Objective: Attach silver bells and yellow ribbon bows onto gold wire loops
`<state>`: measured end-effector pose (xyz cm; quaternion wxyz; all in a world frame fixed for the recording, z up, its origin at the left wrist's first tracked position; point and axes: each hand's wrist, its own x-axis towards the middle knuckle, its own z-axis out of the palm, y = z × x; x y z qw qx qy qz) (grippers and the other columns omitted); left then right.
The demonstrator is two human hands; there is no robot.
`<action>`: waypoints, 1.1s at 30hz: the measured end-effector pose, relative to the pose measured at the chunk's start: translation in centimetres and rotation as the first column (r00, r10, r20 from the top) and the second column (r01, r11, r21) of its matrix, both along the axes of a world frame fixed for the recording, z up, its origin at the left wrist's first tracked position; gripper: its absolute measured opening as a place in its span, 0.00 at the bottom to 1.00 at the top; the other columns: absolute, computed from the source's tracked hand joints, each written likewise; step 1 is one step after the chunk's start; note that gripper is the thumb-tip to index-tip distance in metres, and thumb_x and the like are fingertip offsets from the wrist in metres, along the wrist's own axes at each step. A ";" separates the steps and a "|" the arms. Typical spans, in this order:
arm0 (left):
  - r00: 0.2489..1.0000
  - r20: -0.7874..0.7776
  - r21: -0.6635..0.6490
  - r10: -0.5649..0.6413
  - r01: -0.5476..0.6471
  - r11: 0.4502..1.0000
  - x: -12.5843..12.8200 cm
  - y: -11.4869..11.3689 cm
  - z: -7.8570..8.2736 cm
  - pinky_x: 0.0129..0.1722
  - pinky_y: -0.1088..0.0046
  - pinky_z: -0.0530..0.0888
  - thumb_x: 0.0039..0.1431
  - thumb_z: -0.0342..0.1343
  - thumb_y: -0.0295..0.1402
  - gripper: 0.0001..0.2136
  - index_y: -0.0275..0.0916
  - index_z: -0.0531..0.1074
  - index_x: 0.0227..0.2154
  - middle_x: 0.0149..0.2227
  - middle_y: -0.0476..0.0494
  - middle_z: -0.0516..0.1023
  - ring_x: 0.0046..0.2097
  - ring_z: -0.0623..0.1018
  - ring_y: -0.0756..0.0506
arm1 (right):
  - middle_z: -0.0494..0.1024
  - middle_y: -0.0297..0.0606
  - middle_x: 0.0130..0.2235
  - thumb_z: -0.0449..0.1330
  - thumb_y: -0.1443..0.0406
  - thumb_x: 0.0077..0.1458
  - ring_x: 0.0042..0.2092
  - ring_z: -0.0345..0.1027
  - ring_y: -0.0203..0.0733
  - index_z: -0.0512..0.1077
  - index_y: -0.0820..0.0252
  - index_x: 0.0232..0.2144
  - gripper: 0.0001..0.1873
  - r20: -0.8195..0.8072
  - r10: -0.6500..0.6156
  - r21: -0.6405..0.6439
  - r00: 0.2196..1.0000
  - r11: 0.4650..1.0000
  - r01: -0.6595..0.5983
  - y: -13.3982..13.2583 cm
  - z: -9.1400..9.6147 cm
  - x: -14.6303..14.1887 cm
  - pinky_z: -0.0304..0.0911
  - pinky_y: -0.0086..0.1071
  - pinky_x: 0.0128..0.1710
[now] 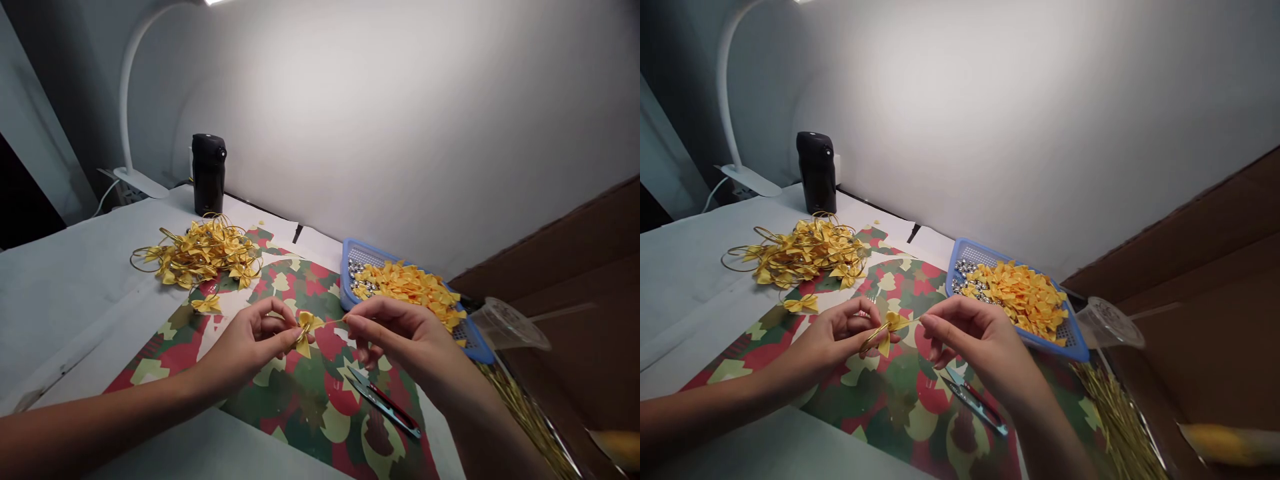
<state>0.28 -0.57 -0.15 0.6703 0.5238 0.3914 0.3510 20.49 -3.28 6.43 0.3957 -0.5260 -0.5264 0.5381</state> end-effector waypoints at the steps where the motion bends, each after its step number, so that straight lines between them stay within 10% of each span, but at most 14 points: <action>1: 1.000 0.008 0.003 -0.006 0.006 1.000 0.0 0.0 0.0 0.27 0.79 0.62 0.53 0.60 0.38 0.11 0.39 0.64 0.28 0.21 0.54 0.70 0.28 0.72 0.51 | 0.72 0.32 0.23 0.67 0.57 0.48 0.24 0.66 0.29 0.76 0.60 0.25 0.11 -0.007 -0.019 -0.003 1.000 1.000 0.019 0.0 0.0 -0.1 0.66 0.21 0.23; 11: 0.981 -0.188 0.282 0.053 0.002 0.960 0.0 -1.0 1.1 0.26 0.77 0.67 0.55 0.56 0.35 0.08 0.40 0.63 0.27 0.24 0.52 0.71 0.27 0.70 0.51 | 0.71 0.31 0.21 0.66 0.59 0.51 0.23 0.66 0.31 0.75 0.61 0.26 0.11 0.104 0.308 -0.044 0.946 0.951 -0.305 -1.1 0.6 -0.8 0.62 0.21 0.20; 22: 0.925 -0.364 0.765 0.113 0.227 0.603 -0.5 -1.4 -0.4 0.28 0.79 0.71 0.54 0.53 0.24 0.05 0.39 0.65 0.28 0.25 0.51 0.73 0.26 0.73 0.52 | 0.72 0.31 0.26 0.58 0.64 0.59 0.25 0.63 0.31 0.71 0.59 0.28 0.08 0.456 0.183 0.294 0.871 0.893 -0.341 -1.7 0.5 -1.3 0.59 0.23 0.24; 28: 0.914 -0.384 0.744 0.133 0.220 0.631 -0.4 -1.6 -0.1 0.26 0.80 0.70 0.56 0.52 0.25 0.05 0.40 0.63 0.28 0.24 0.52 0.71 0.25 0.72 0.52 | 0.71 0.31 0.23 0.58 0.72 0.55 0.23 0.61 0.31 0.72 0.60 0.25 0.08 0.652 0.409 0.181 0.639 0.734 -0.654 -2.3 0.1 -0.8 0.57 0.22 0.22; 33: 0.919 -0.362 0.769 0.154 0.201 0.606 -0.4 -1.6 -0.3 0.26 0.80 0.70 0.56 0.52 0.25 0.05 0.40 0.62 0.28 0.24 0.52 0.70 0.25 0.71 0.52 | 0.69 0.32 0.23 0.52 0.74 0.57 0.22 0.58 0.32 0.72 0.61 0.23 0.14 0.782 0.289 0.165 0.552 0.759 -0.630 -2.1 -0.2 -0.9 0.53 0.24 0.20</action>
